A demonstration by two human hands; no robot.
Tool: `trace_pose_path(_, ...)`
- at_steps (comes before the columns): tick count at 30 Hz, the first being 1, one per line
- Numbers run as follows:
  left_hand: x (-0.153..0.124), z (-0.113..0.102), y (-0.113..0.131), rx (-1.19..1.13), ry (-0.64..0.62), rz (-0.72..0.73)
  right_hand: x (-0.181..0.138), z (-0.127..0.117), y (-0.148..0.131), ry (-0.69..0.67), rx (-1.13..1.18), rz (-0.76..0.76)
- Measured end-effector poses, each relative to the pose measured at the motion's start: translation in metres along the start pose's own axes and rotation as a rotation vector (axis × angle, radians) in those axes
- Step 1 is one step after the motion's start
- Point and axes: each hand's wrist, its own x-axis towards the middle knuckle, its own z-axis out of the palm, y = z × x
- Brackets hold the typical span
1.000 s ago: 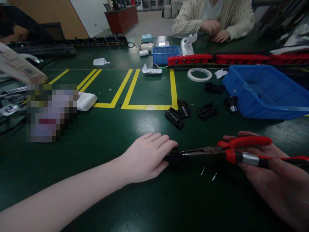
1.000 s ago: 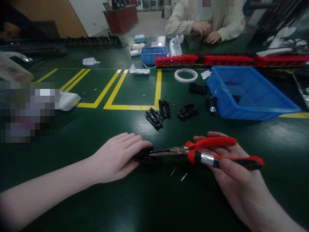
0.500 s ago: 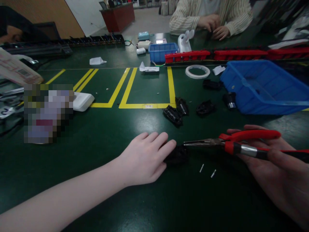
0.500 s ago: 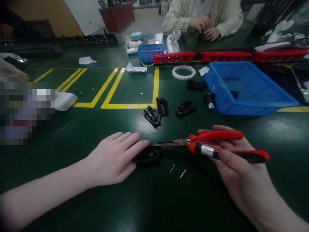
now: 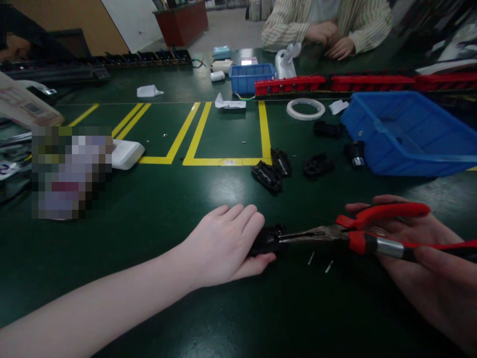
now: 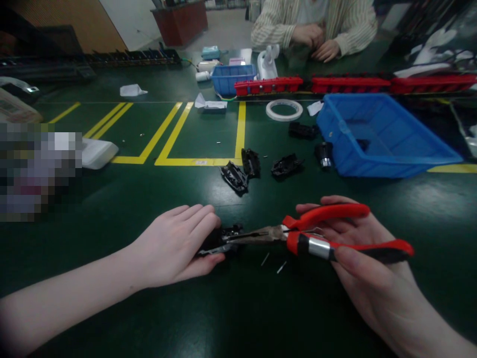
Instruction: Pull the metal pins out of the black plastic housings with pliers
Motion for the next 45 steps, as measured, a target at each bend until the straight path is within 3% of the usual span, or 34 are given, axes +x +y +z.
trace_pose_path(5,-0.0006,0.0032,-0.0063,-0.127,0.082,0.006,-0.0007,-0.0010,0.0001,-0.031,-0.016,-0.018)
trace_pose_path(14,-0.0016,0.0046,-0.0091,-0.170,0.097,0.015,-0.0031,-0.0038,0.0071,0.005,-0.003,-0.052)
trace_pose_path(26,-0.0011,0.0042,-0.0092,-0.179,0.085,0.008,-0.0022,0.0008,0.0054,0.072,-0.027,0.005)
trace_pose_path(33,-0.0003,-0.0002,-0.0097,-0.347,0.044,-0.047,-0.0042,0.0053,0.0027,0.122,0.003,0.027)
trace_pose_path(38,0.0007,-0.0025,-0.0079,-0.419,0.026,-0.052,-0.0084,0.0058,0.0024,0.085,0.009,0.024)
trace_pose_path(45,0.0057,0.0002,-0.0038,-0.370,0.000,-0.173,-0.0077,0.0011,0.0056,0.048,-0.025,-0.069)
